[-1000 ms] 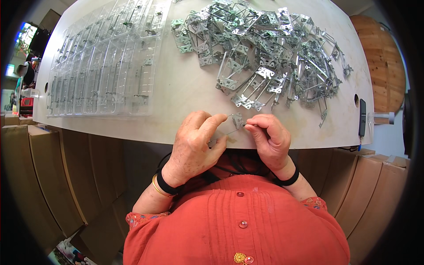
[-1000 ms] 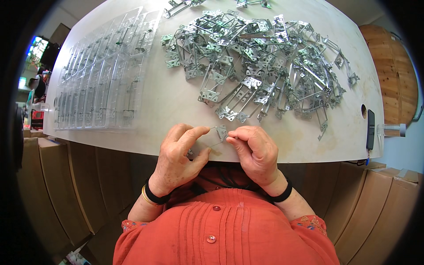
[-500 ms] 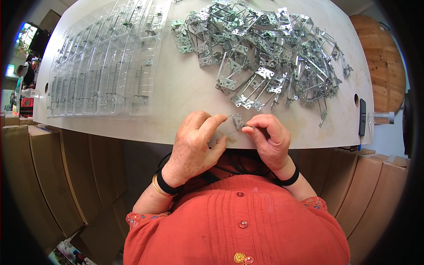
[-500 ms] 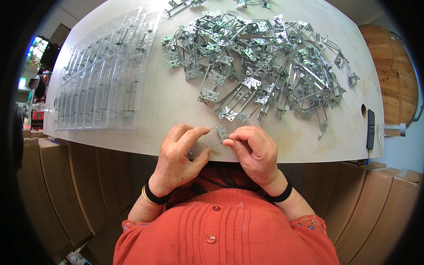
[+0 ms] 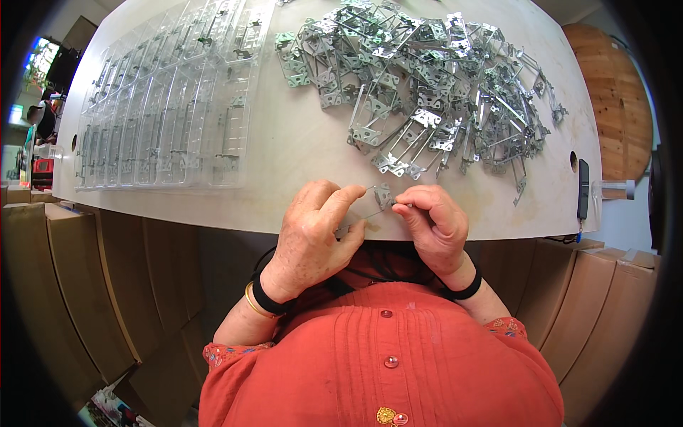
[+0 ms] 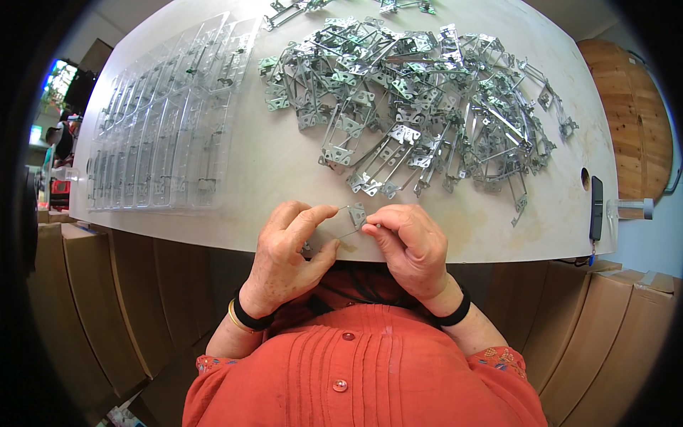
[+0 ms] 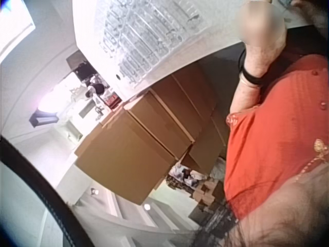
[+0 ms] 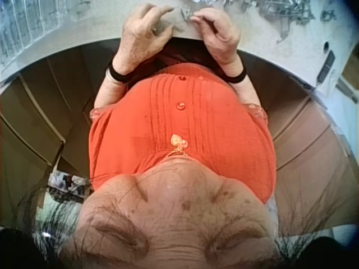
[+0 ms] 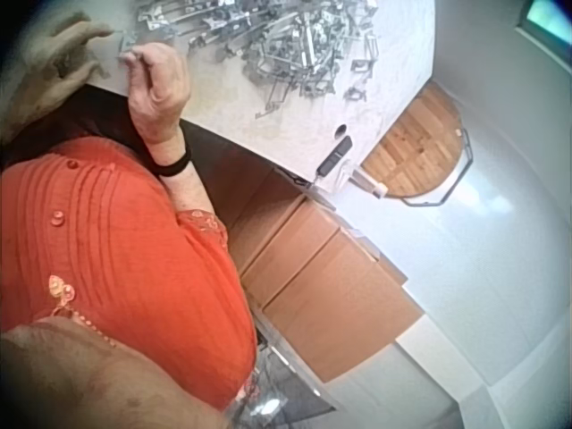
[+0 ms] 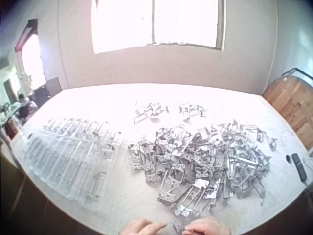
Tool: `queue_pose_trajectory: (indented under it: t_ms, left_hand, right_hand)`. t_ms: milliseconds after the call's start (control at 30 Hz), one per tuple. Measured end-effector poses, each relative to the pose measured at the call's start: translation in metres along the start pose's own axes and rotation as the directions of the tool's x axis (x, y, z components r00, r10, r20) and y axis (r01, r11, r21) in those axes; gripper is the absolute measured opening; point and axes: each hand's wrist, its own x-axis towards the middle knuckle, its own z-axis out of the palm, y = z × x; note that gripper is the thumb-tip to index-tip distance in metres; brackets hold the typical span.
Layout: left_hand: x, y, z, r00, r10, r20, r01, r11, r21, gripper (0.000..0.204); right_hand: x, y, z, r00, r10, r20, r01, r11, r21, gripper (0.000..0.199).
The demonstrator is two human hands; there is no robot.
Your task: The person assembles small metal brackets by hand, inserting a thin metal rod into the holes of two bracket pieces. They place the assembled units into a clear plastic tray on the table. The process is repeated continuously with parts from a large pile on the table.
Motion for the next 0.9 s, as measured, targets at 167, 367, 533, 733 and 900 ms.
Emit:
queue_pose_trajectory:
  t_ms: [167,367,533,733,900]
  left_hand:
    - [-0.001,-0.0005,-0.0004,1.0,-0.002,0.002,0.002,1.0,-0.004,0.049]
    - [-0.0006,-0.0008,-0.0005,1.0,-0.002,0.007,0.002,1.0,-0.002,0.05]
    - [-0.0003,-0.0003,-0.0006,1.0,0.011,0.0,-0.011,1.0,-0.014,0.049]
    - [-0.0009,-0.0009,-0.0002,1.0,0.012,0.001,-0.012,1.0,-0.01,0.05]
    - [-0.0008,-0.0006,-0.0011,1.0,0.005,0.008,-0.005,1.0,0.001,0.051]
  right_hand:
    - [-0.0004,-0.0016,0.0011,1.0,-0.005,-0.001,0.005,0.999,-0.044,0.022]
    - [-0.0005,-0.0001,0.0017,1.0,0.017,0.003,-0.017,1.0,-0.011,0.023]
    - [-0.0026,0.0004,0.0017,0.998,0.062,0.021,-0.063,0.998,0.019,0.023]
    - [-0.0011,0.0016,0.004,1.0,0.015,0.006,-0.015,1.0,0.002,0.022]
    - [-0.0027,0.001,0.0024,0.998,0.055,0.014,-0.055,0.998,0.028,0.022]
